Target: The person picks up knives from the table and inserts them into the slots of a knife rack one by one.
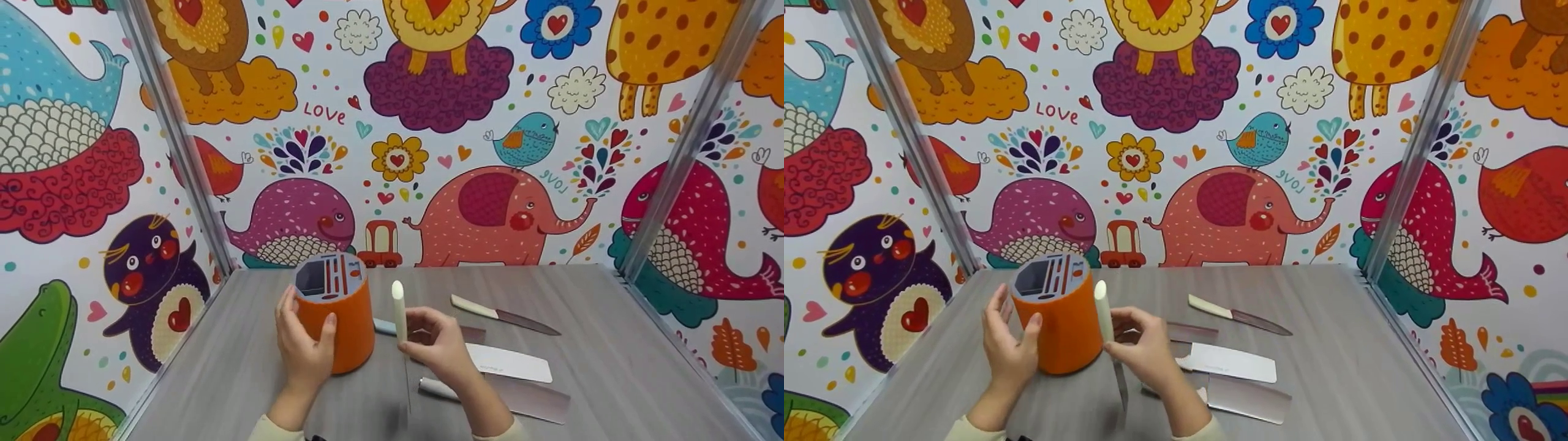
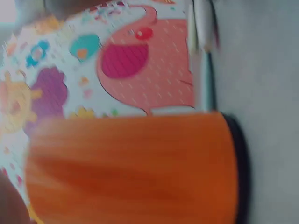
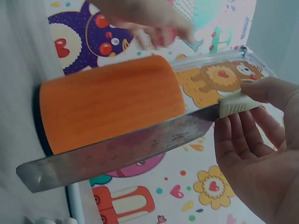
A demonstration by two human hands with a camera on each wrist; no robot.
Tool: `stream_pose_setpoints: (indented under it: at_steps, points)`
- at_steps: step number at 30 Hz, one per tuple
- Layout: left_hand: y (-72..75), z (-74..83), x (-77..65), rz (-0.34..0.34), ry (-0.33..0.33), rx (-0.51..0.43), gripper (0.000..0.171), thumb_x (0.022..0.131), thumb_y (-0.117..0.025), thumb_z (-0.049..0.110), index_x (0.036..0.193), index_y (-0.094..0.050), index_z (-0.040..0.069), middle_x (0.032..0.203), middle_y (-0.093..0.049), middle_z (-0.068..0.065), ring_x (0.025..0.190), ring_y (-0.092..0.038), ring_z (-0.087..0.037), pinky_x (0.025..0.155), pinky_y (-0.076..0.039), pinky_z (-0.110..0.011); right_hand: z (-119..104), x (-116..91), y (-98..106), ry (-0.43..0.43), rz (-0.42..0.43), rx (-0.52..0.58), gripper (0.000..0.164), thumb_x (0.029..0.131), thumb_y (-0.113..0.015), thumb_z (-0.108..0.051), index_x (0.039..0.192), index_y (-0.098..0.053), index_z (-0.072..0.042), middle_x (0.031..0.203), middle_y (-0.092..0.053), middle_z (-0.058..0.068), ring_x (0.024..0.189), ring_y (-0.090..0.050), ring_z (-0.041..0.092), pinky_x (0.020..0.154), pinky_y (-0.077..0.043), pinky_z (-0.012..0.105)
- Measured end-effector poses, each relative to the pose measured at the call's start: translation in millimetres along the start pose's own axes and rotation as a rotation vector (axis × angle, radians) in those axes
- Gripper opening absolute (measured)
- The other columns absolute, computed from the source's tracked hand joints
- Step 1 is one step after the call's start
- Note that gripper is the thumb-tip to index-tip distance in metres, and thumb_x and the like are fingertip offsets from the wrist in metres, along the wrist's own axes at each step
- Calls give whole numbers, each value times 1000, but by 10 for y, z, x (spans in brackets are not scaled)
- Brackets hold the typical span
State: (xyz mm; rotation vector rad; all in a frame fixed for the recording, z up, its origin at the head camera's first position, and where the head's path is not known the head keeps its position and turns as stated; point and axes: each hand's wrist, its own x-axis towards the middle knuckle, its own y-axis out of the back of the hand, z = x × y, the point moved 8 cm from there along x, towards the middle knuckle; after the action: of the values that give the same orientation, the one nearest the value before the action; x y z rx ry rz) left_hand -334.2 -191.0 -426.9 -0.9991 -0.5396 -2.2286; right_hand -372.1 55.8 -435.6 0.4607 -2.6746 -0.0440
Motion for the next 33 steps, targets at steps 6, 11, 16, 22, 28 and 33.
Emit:
stream_pose_setpoints:
  at_steps: [6, 11, 16, 22, 28, 33]
  points:
    - [-163, 395, -125, -223, 43, -276, 62, 94, -69, -3, 153, -48, -2, 144, -63, -25, 128, -67, -33, 106, -54, -20, 1, -14, -118, 4, 19, 22, 40, 82, -82, 3, 119, -70, 5, 106, -73, 23, 97, -72, 16, 87, -65, 29]
    - [-324, 499, -246, -400, 196, -414, 50, 100, -67, 1, 148, -54, -4, 137, -69, -20, 120, -73, -21, 101, -60, -27, -19, -32, -190, 26, 31, 52, 37, 84, -83, 1, 119, -70, 3, 107, -74, 21, 97, -74, 19, 86, -66, 31]
    - [-456, 473, -340, -547, 318, -446, 47, 106, -65, 14, 148, -55, -1, 136, -69, -18, 118, -72, -21, 100, -60, -26, 21, -56, -261, 5, 12, 25, 37, 87, -85, -6, 120, -70, -2, 110, -75, 18, 98, -75, 18, 88, -66, 33]
    - [-568, 417, -402, -640, 386, -410, 44, 103, -71, 22, 141, -61, 2, 130, -72, -17, 113, -73, -24, 95, -63, -27, 28, -71, -297, 11, -8, 1, 34, 89, -86, -11, 119, -72, -5, 111, -74, 17, 98, -74, 17, 88, -66, 31]
    - [-578, 422, -384, -629, 369, -340, 36, 103, -71, 25, 131, -65, 2, 121, -75, -13, 108, -73, -20, 91, -63, -25, 37, -75, -321, 21, -15, -3, 33, 89, -86, -11, 119, -73, -6, 111, -75, 16, 98, -75, 16, 88, -66, 31]
    - [-503, 462, -364, -604, 361, -316, 36, 104, -70, 25, 131, -65, 2, 120, -76, -12, 106, -74, -19, 91, -64, -27, 47, -64, -360, 60, -49, 43, 34, 91, -84, -9, 122, -72, -4, 114, -75, 19, 101, -75, 15, 90, -66, 34]
